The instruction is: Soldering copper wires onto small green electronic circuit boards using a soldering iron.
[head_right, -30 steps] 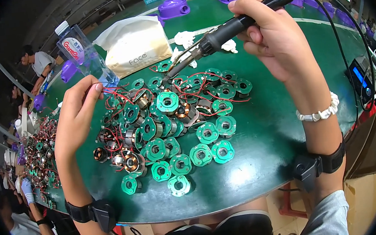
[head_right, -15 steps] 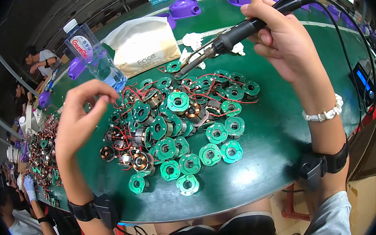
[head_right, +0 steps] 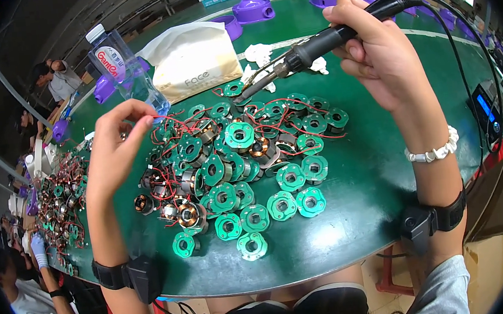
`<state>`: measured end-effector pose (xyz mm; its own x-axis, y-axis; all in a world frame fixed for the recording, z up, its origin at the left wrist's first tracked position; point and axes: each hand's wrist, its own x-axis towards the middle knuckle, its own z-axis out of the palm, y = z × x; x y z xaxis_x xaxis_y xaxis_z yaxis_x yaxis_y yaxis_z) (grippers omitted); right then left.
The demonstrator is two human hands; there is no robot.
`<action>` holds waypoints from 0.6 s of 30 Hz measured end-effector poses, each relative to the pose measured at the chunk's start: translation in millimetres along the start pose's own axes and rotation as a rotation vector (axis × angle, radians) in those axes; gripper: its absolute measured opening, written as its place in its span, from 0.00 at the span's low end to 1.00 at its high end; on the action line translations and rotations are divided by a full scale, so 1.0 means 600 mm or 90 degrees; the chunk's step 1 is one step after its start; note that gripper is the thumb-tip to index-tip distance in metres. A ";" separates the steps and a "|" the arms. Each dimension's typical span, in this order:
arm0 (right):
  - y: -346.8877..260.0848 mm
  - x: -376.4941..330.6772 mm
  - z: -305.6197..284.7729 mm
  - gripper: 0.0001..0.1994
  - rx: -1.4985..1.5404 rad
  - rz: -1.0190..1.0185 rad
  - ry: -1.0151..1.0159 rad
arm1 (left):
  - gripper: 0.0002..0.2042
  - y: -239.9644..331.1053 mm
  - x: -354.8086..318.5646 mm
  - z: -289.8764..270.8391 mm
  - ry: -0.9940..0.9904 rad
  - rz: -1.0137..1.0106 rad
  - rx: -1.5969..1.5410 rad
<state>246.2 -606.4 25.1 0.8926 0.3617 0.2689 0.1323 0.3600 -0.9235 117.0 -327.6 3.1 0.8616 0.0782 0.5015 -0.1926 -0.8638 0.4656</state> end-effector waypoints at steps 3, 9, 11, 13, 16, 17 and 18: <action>0.001 0.000 0.002 0.09 0.000 -0.001 0.010 | 0.06 0.005 0.001 0.001 0.026 -0.007 -0.038; 0.002 0.000 0.000 0.09 -0.005 0.001 0.000 | 0.08 0.047 -0.005 0.011 0.002 -0.074 -0.075; 0.004 0.001 -0.003 0.09 -0.012 0.000 -0.008 | 0.09 0.047 -0.001 0.017 -0.009 -0.086 -0.033; 0.001 0.000 -0.006 0.09 0.000 -0.005 -0.002 | 0.08 0.045 0.007 0.026 0.004 -0.051 -0.024; -0.004 0.000 0.002 0.09 0.014 -0.012 -0.026 | 0.07 0.059 0.016 0.027 0.045 -0.023 -0.108; -0.003 0.001 -0.003 0.09 0.011 -0.012 -0.021 | 0.07 0.063 0.022 0.038 0.060 -0.021 -0.223; 0.000 0.002 -0.009 0.09 0.009 -0.013 -0.018 | 0.07 0.068 0.023 0.045 0.057 -0.019 -0.227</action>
<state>249.7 -610.3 24.1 0.8770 0.3788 0.2957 0.1445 0.3790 -0.9140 133.5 -375.3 9.6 0.8279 0.1577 0.5382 -0.3334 -0.6333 0.6984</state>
